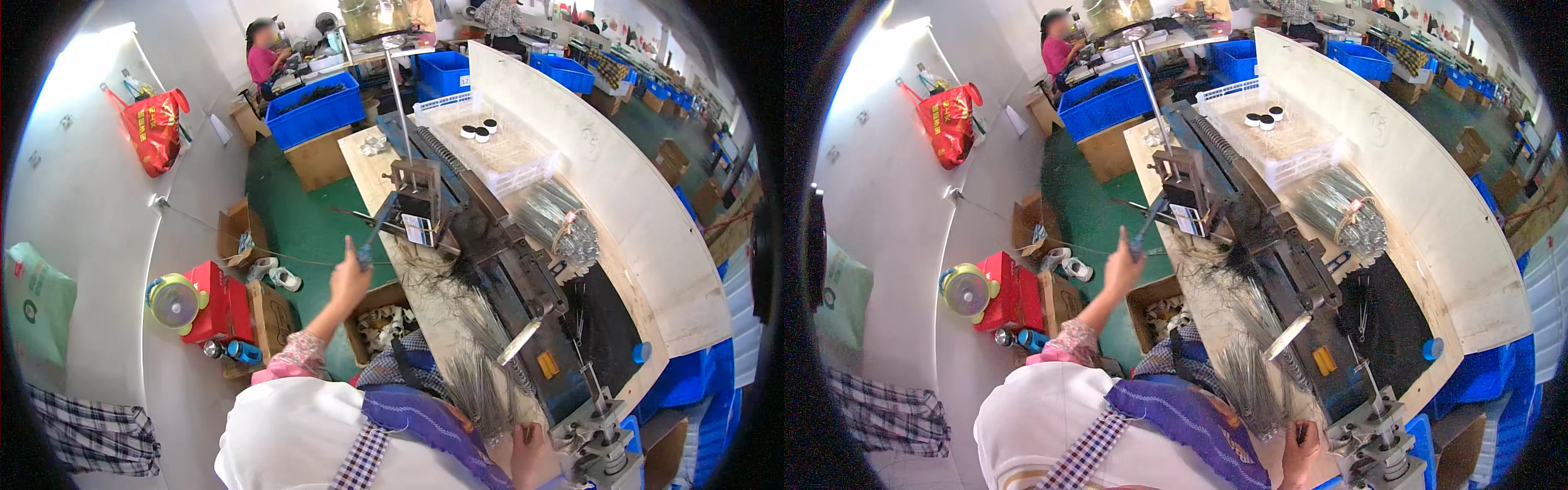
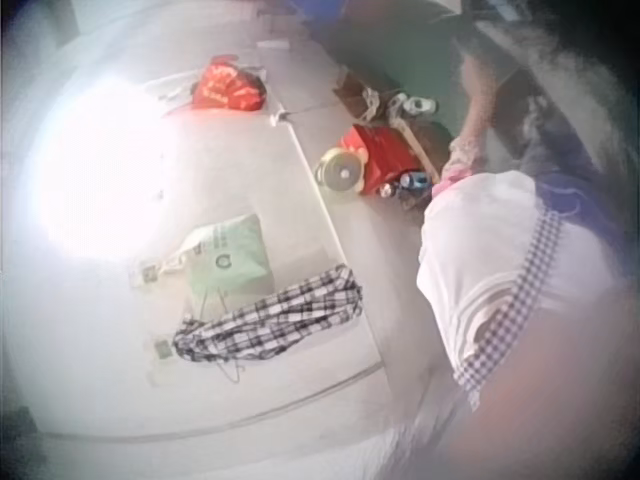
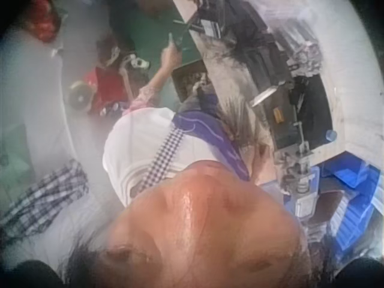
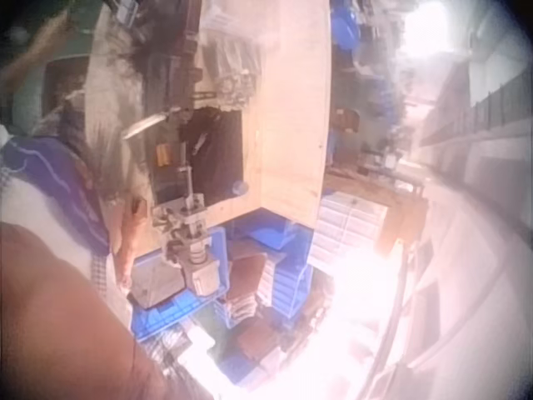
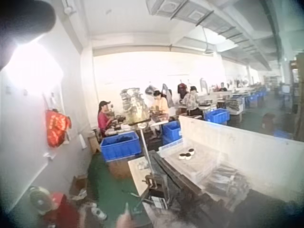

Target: The person manufactures twisted wire brushes by placing bent wires into a machine, inserting bristle fibers, twisting the wire around the bristles using the machine, and setting aside the completed brushes.

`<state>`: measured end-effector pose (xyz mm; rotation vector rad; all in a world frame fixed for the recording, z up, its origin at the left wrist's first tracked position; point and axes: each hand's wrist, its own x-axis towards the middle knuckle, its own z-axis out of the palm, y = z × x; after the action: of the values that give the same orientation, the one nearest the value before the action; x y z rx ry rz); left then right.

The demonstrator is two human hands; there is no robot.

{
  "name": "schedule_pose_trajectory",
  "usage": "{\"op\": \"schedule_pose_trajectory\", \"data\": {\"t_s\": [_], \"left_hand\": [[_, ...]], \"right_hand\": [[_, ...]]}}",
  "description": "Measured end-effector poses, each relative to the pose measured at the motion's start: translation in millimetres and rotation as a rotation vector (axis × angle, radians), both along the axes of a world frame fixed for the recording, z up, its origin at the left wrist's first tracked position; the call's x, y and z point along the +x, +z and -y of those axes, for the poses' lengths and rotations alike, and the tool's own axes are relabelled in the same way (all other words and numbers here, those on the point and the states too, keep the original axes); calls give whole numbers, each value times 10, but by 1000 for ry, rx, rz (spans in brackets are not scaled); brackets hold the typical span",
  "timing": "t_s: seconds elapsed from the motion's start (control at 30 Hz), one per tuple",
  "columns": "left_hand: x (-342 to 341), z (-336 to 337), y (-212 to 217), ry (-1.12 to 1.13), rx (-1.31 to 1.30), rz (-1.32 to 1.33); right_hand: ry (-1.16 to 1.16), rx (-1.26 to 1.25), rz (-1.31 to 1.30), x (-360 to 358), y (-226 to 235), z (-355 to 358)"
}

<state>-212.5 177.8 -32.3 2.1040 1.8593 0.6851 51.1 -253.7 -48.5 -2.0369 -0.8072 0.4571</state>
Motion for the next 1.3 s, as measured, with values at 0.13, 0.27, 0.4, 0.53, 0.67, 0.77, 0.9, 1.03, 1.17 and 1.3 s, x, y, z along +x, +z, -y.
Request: {"op": "schedule_pose_trajectory", "data": {"t_s": [0.13, 0.27, 0.4, 0.53, 0.67, 0.77, 0.9, 1.03, 1.17, 1.3], "left_hand": [[455, 398, 80, -284, 429, 6], [950, 934, 607, -705, 474, 477], [1256, 1369, 860, -1053, 412, 752], [1291, 1708, 839, -1293, 189, 880], [1100, 1748, 740, -1360, 131, 808], [1017, 1691, 790, -1474, 122, 771], [1498, 1763, 1258, -1856, 373, 901], [2109, 2217, 1809, -2240, 762, 616], [2115, 2392, 2172, -2249, 903, 546], [2136, 2609, 2446, -2315, 1081, 356]], "right_hand": [[-126, -20, -119, -124, 221, -43], [-190, -103, -41, -236, 260, -43], [-28, -131, 203, -294, 108, -125], [-45, -174, 216, -325, 99, -132], [-127, -77, -25, -213, -64, 94], [-203, -79, -138, -210, 148, 75], [-469, -69, -187, -282, 319, 75], [-434, -48, 10, -378, 542, -70], [-354, 56, 71, -251, 399, 72], [-292, 144, 343, 575, 890, 325]]}}
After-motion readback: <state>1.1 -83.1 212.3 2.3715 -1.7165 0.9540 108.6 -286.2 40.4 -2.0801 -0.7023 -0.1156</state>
